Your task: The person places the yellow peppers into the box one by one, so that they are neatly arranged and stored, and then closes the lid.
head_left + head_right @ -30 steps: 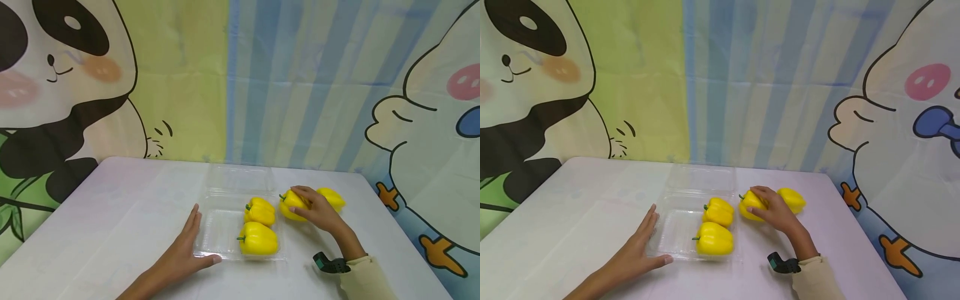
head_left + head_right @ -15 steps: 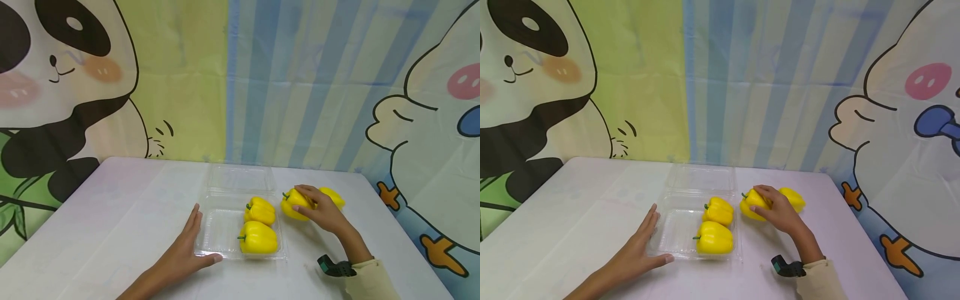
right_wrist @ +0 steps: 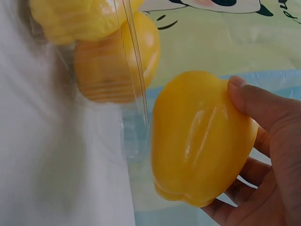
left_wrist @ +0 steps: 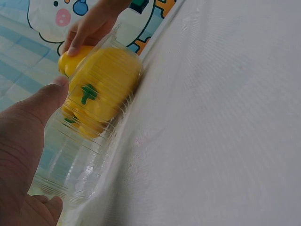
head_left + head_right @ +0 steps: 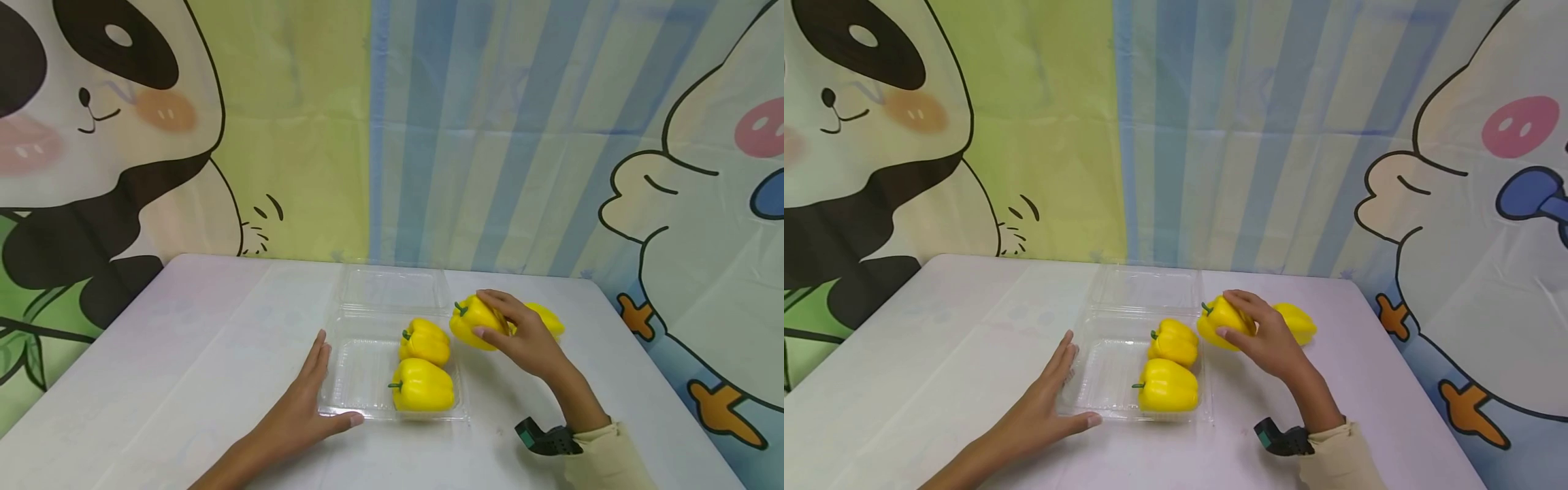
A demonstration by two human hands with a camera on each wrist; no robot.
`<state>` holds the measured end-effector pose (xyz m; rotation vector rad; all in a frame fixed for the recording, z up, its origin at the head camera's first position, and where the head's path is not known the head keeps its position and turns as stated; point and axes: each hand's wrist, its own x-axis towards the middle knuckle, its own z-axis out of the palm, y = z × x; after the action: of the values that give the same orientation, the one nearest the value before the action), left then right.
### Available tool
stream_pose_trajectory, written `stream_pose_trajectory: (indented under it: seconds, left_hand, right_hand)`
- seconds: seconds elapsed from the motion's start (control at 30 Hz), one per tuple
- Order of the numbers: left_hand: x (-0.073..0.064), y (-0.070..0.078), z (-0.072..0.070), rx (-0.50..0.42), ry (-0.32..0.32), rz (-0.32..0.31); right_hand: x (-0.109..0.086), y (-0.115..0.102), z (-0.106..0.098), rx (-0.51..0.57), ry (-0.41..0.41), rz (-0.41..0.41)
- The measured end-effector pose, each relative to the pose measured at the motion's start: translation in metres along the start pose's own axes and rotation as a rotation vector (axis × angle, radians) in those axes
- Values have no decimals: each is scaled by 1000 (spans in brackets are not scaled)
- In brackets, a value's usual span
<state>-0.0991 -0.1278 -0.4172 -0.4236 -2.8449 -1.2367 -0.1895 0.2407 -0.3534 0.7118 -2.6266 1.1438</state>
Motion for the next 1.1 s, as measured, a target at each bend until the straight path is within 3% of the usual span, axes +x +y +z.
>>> stream_pose_trajectory:
  seconds: [0.47,0.9,1.1]
  left_hand:
    - [1,0,4,-15,3,4]
    - [-1,0,2,-2,7,0]
    - [0,0,1,3,3,0]
  right_hand:
    - [6,-11,7,54,-10,-43]
    - [20,-37,33,174,-60,-17]
    - [21,-44,38,202,-41,-23]
